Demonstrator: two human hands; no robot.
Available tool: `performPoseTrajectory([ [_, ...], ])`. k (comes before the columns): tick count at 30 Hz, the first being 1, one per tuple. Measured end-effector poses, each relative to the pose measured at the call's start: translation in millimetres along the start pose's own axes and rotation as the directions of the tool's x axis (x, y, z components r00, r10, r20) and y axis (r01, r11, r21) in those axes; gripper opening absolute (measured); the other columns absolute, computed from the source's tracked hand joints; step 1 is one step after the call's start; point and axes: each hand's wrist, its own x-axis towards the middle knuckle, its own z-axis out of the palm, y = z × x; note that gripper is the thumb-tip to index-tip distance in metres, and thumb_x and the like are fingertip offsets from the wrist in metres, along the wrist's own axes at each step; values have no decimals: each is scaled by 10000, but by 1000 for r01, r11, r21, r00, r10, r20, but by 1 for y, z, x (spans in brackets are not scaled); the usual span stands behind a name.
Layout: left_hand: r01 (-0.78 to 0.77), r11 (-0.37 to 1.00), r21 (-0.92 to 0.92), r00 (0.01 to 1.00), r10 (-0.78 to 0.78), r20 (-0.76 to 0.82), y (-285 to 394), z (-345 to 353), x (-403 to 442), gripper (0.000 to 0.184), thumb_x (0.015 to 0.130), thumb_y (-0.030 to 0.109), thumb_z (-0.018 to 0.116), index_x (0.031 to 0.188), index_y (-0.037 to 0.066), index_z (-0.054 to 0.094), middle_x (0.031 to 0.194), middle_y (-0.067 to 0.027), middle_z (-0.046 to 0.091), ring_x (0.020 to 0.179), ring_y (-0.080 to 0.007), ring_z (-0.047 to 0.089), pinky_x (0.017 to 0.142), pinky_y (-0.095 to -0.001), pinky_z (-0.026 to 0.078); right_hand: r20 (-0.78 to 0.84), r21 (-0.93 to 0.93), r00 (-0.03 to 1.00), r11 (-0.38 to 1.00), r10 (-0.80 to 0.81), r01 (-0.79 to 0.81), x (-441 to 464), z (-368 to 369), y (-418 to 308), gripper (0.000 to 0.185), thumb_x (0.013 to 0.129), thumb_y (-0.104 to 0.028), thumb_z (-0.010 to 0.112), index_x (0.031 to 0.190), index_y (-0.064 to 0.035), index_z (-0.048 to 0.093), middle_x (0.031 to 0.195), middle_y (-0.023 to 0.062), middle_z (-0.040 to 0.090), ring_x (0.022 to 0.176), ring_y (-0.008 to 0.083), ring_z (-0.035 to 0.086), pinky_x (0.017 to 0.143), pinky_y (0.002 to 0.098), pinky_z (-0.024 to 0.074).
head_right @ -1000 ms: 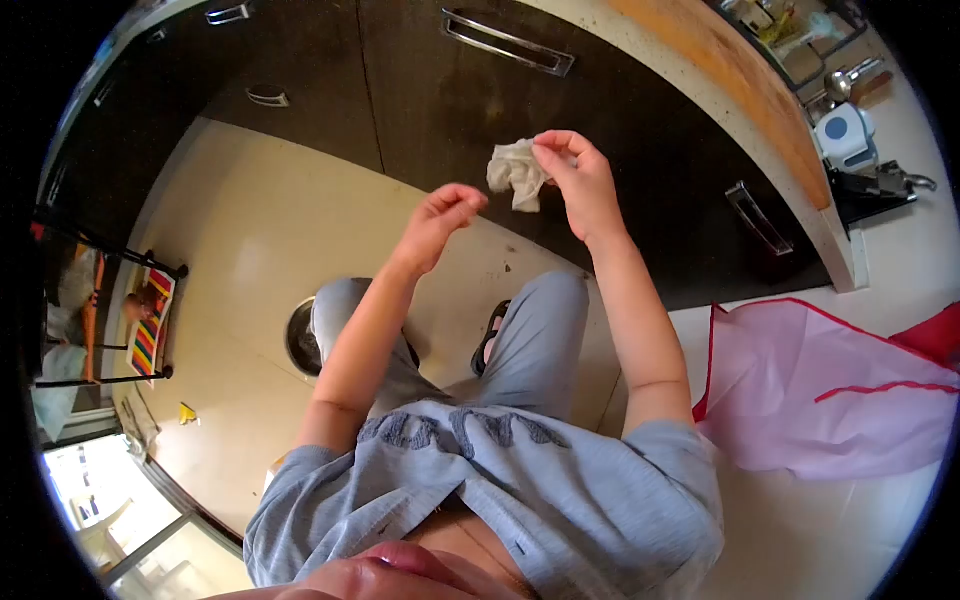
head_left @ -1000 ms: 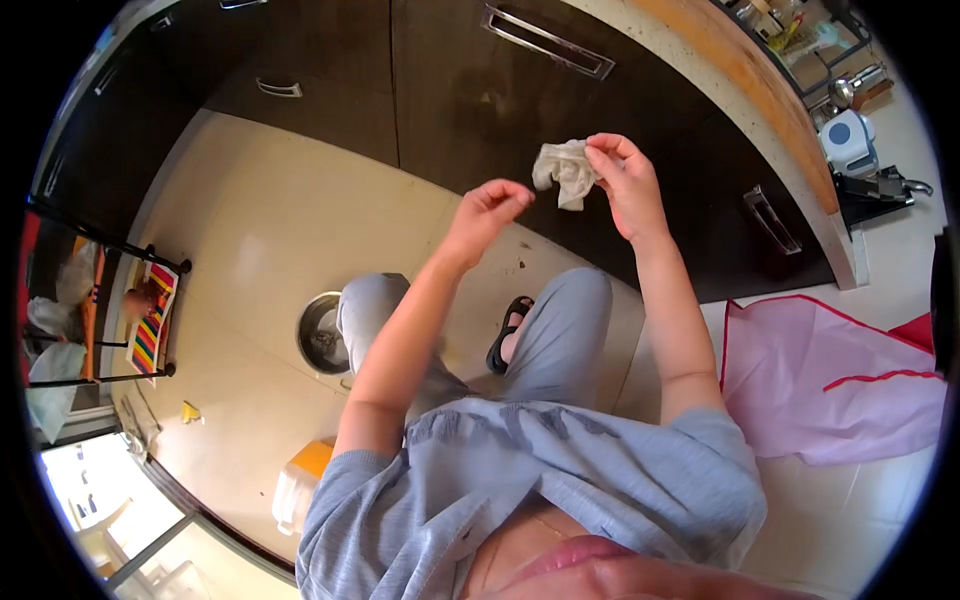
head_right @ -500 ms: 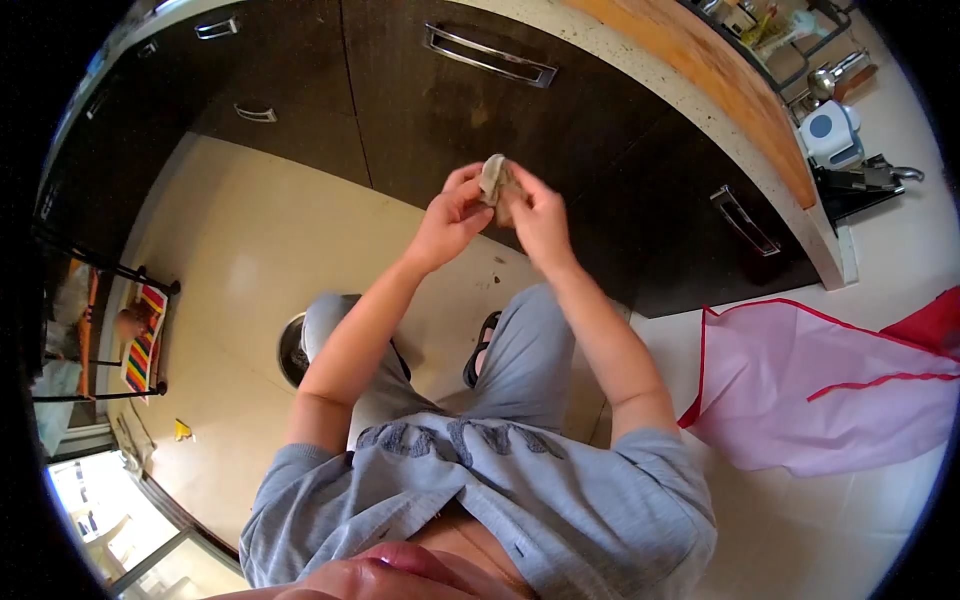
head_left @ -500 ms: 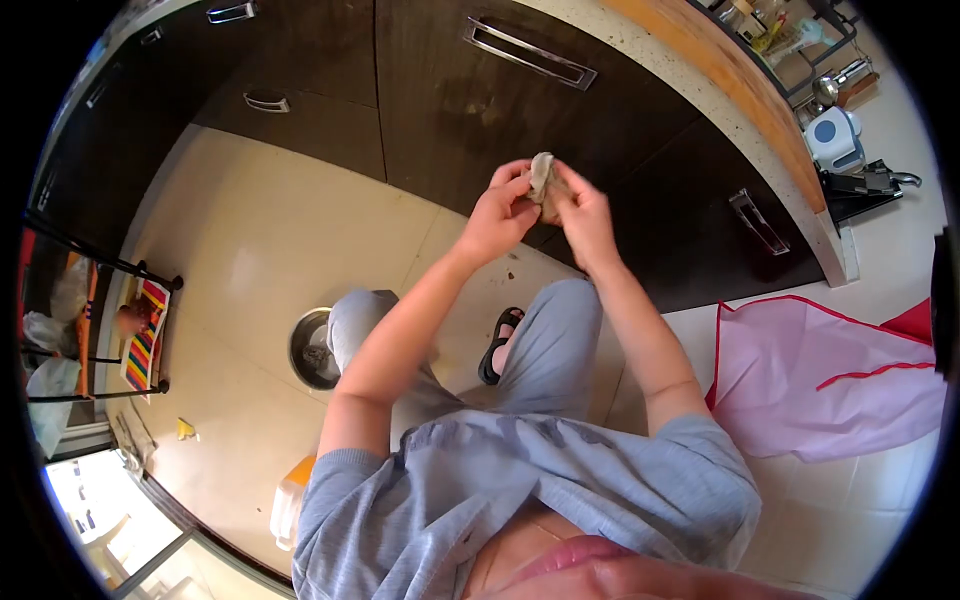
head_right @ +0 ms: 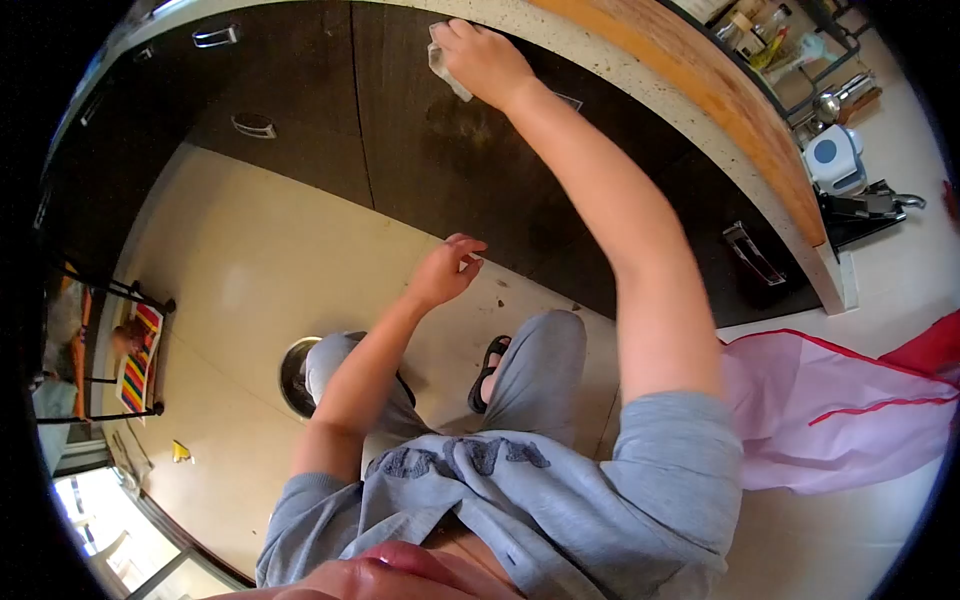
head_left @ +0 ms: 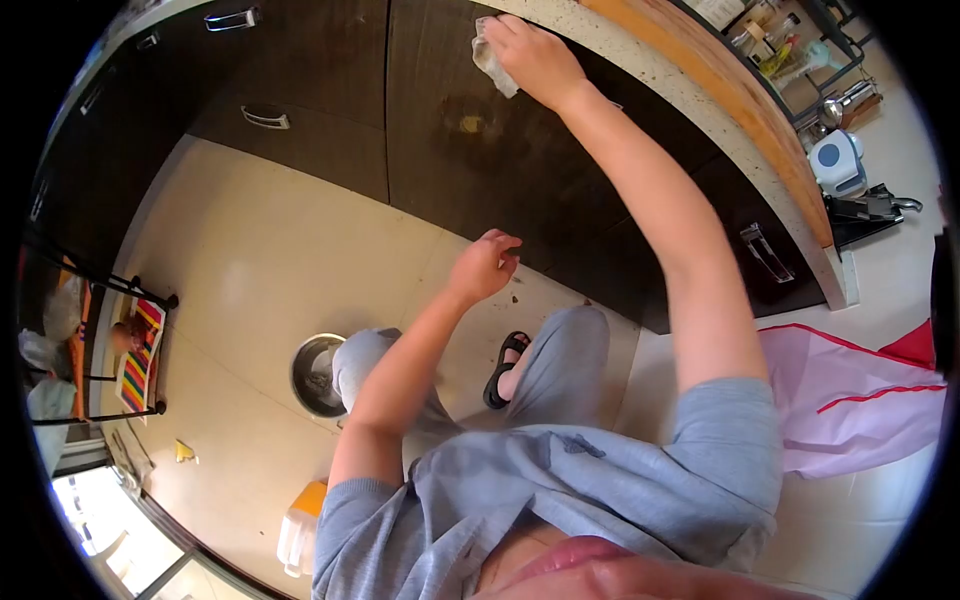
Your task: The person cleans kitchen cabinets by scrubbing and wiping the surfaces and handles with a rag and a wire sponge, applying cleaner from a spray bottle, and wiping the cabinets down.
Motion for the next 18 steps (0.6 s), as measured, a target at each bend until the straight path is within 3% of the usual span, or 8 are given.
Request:
performPoseTrajectory([
  [2, 20, 1000, 12, 1000, -20, -12, -1, 1, 0, 235, 768, 45, 563, 997, -9, 576, 940, -142, 557, 758, -221, 610, 652, -316, 473, 9, -50, 1000, 999, 6, -6, -22, -6, 10, 313, 736, -91, 535, 1041, -29, 560, 1099, 13, 498, 1063, 150, 480, 819, 234, 455],
  [6, 28, 997, 75, 999, -26, -21, 8, -11, -5, 216, 772, 54, 561, 974, -18, 586, 902, -141, 577, 737, -225, 613, 660, -314, 472, 99, -84, 994, 996, 44, -36, -48, -23, 21, 368, 765, -98, 513, 1129, -39, 510, 1187, 0, 496, 1044, 138, 509, 831, 250, 447],
  [12, 103, 995, 14, 994, -103, 25, -6, -16, -16, 227, 775, 76, 561, 984, -7, 591, 920, -135, 587, 748, -222, 611, 665, -316, 472, 253, -95, 949, 981, 188, -169, -125, -66, 41, 388, 790, -84, 491, 1176, -49, 482, 1273, 28, 443, 1142, 163, 446, 884, 252, 418],
  [15, 126, 991, 34, 992, -126, 6, -2, -21, -21, 228, 773, 80, 568, 984, -2, 594, 926, -134, 590, 753, -219, 611, 667, -312, 473, 274, -178, 942, 973, 195, -150, -154, -98, 44, 360, 804, -87, 498, 1160, -42, 480, 1245, 32, 463, 1136, 180, 448, 874, 255, 421],
  [18, 71, 993, 91, 997, -73, 22, -8, -23, -26, 231, 771, 84, 573, 984, -1, 597, 932, -141, 589, 737, -225, 609, 659, -306, 475, 374, -224, 882, 951, 287, -215, -190, -123, 44, 381, 805, -58, 488, 1185, -49, 468, 1269, 56, 449, 1162, 197, 428, 893, 272, 409],
])
